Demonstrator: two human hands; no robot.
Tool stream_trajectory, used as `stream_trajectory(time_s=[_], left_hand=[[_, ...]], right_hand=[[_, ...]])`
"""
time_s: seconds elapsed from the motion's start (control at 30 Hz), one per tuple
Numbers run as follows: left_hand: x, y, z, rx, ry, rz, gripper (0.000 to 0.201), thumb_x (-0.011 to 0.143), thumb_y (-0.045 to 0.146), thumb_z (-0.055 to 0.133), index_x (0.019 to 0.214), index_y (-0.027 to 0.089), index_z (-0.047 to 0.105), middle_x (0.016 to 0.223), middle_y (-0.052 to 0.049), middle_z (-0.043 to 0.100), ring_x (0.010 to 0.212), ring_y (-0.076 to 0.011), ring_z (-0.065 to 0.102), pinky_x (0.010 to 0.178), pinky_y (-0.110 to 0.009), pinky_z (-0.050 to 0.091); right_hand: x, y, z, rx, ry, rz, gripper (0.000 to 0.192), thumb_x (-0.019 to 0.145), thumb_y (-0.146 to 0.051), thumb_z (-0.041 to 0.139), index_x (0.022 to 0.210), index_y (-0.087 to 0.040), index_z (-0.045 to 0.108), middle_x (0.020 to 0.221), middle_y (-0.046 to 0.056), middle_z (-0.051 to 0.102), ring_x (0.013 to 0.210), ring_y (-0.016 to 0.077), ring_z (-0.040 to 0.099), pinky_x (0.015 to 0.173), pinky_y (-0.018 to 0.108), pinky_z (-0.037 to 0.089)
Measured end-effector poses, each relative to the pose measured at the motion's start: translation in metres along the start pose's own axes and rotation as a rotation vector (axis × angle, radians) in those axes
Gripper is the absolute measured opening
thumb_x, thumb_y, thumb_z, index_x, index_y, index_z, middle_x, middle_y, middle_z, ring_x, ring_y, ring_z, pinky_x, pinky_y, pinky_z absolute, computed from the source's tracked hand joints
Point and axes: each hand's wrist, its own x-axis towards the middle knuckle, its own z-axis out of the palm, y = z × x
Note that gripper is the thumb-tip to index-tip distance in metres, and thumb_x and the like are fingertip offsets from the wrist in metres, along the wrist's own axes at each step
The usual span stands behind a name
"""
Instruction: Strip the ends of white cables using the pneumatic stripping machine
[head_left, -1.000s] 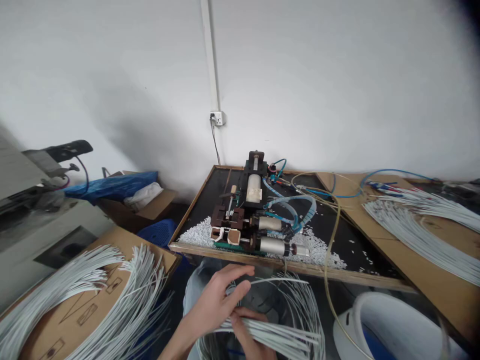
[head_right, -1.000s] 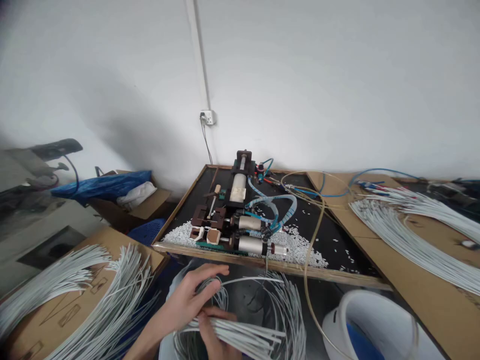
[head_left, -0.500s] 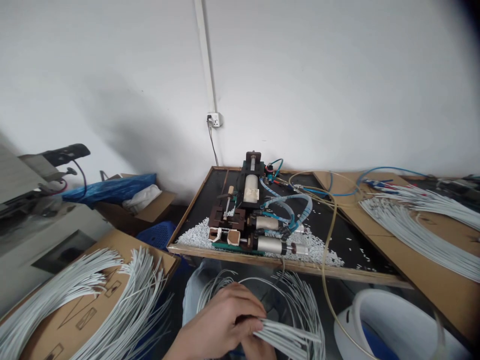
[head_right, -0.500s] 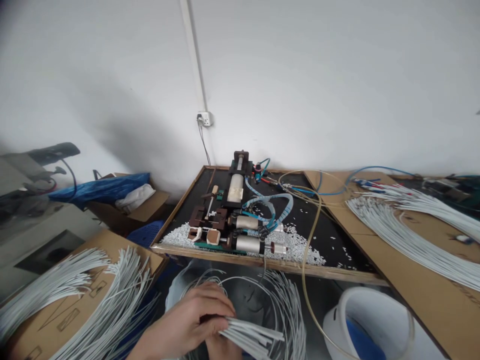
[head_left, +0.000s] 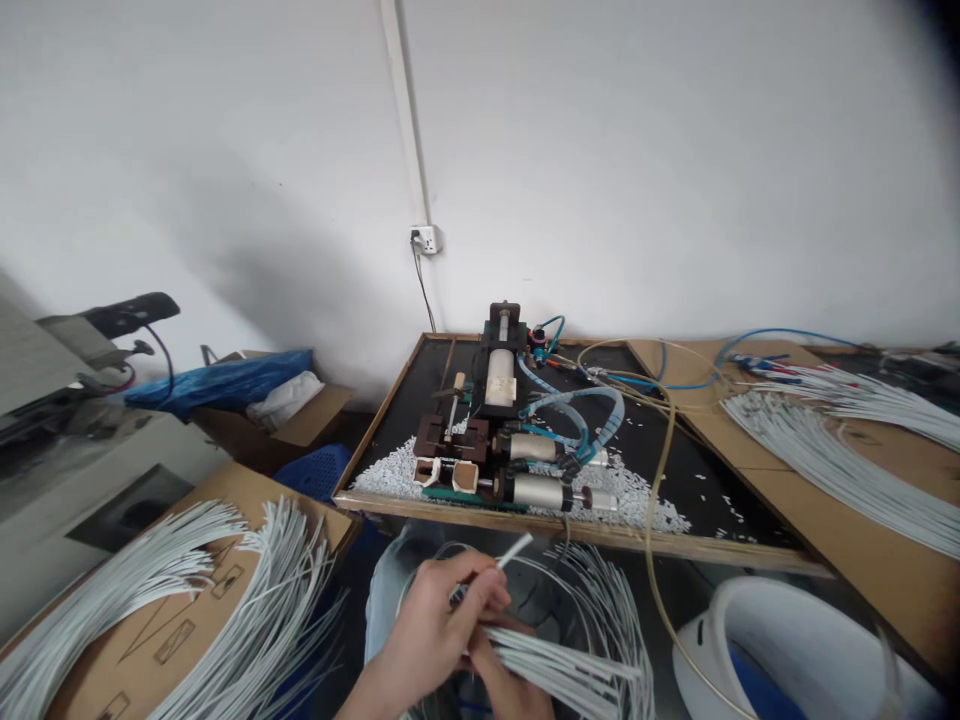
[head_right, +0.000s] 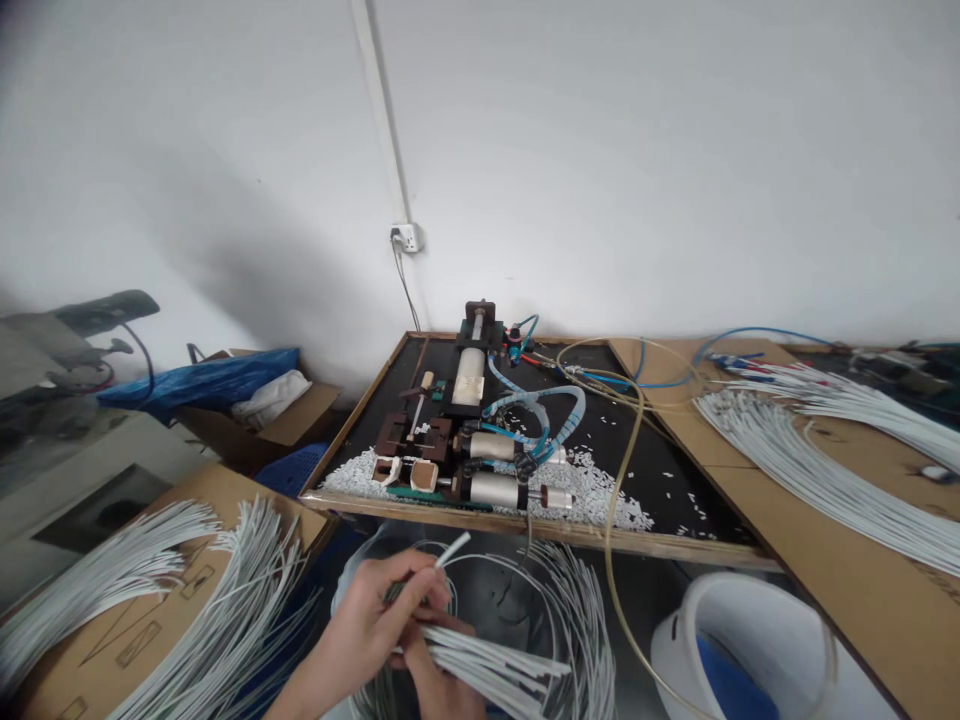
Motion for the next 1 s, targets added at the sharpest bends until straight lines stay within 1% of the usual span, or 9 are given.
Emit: stream_trajectory(time_s=[0.1,0.2,0.27,0.37,0.47,0.57,0.7,0.9,1.0], left_hand=[[0.008,-0.014,-0.008,-0.136,0.225,-0.045,0.027,0.094,0.037,0.055,0.08,0.017,0.068,0.069,-0.001,0.069,0.06,-0.0144,0.064,0.06,-0.021,0.049],[0.022,-0.032,-0.016,-0.191,0.437,-0.049,0.026,0.09,0.039,0.06,0.081,0.016,0.068,0.066,-0.001,0.068,0.055,-0.014,0.062,0.058,-0.022,0.049],[0.03,-0.043,-0.021,-0.207,0.517,-0.047,0.026,0.088,0.039,0.062,0.08,0.015,0.068,0.066,-0.001,0.068,0.055,-0.014,0.062,0.059,-0.023,0.049],[0.035,-0.054,-0.023,-0.187,0.505,-0.053,0.028,0.088,0.041,0.061,0.079,0.015,0.066,0.063,0.0,0.065,0.052,-0.013,0.058,0.055,-0.022,0.047],[0.032,-0.06,-0.022,-0.092,0.447,-0.085,0.03,0.089,0.042,0.058,0.079,0.015,0.066,0.054,0.004,0.053,0.047,-0.0113,0.048,0.047,-0.021,0.038],[0.026,-0.064,-0.022,-0.048,0.463,-0.108,0.032,0.09,0.043,0.056,0.078,0.016,0.065,0.054,0.005,0.045,0.048,-0.0112,0.043,0.047,-0.021,0.033],[0.024,-0.062,-0.025,-0.083,0.521,-0.104,0.033,0.09,0.045,0.054,0.083,0.015,0.066,0.055,0.004,0.047,0.05,-0.0126,0.045,0.049,-0.021,0.036],[0.02,-0.067,-0.024,-0.075,0.456,-0.144,0.039,0.09,0.048,0.052,0.072,0.016,0.065,0.049,0.004,0.046,0.046,-0.0127,0.044,0.048,-0.022,0.035],[0.02,-0.072,-0.022,-0.138,0.518,-0.129,0.037,0.091,0.048,0.053,0.076,0.016,0.064,0.05,0.005,0.046,0.047,-0.0117,0.044,0.05,-0.021,0.037]], right_hand=[[-0.001,-0.006,0.005,0.125,-0.045,0.037,0.044,0.071,-0.061,0.071,0.083,-0.02,0.08,0.089,0.009,0.079,0.076,0.0289,0.075,0.063,0.037,0.066],[-0.002,-0.011,0.006,0.093,-0.093,0.027,0.051,0.07,-0.067,0.068,0.085,-0.019,0.081,0.093,0.012,0.079,0.08,0.03,0.075,0.065,0.038,0.065],[-0.002,-0.013,0.005,0.085,-0.142,0.03,0.053,0.07,-0.068,0.068,0.086,-0.02,0.081,0.095,0.012,0.079,0.081,0.0303,0.075,0.065,0.037,0.065],[-0.001,-0.014,0.003,0.094,-0.169,0.038,0.053,0.07,-0.068,0.068,0.086,-0.02,0.081,0.097,0.012,0.079,0.084,0.0307,0.075,0.066,0.037,0.065],[-0.002,-0.014,0.002,0.073,-0.135,0.033,0.053,0.071,-0.067,0.067,0.087,-0.019,0.081,0.098,0.012,0.079,0.085,0.0305,0.075,0.067,0.037,0.065],[-0.002,-0.016,0.001,0.065,-0.138,0.041,0.052,0.072,-0.067,0.067,0.087,-0.019,0.081,0.097,0.012,0.079,0.082,0.0307,0.075,0.066,0.038,0.065],[-0.004,-0.02,0.003,0.091,-0.111,0.035,0.051,0.072,-0.066,0.067,0.085,-0.019,0.081,0.097,0.012,0.079,0.085,0.0317,0.074,0.068,0.041,0.065],[-0.006,-0.024,0.004,0.129,-0.067,0.059,0.054,0.067,-0.069,0.07,0.082,-0.018,0.081,0.095,0.013,0.078,0.083,0.0316,0.074,0.067,0.041,0.065],[-0.006,-0.024,0.002,0.14,-0.07,0.053,0.052,0.068,-0.068,0.069,0.082,-0.019,0.08,0.096,0.012,0.078,0.086,0.0319,0.074,0.067,0.041,0.065]])
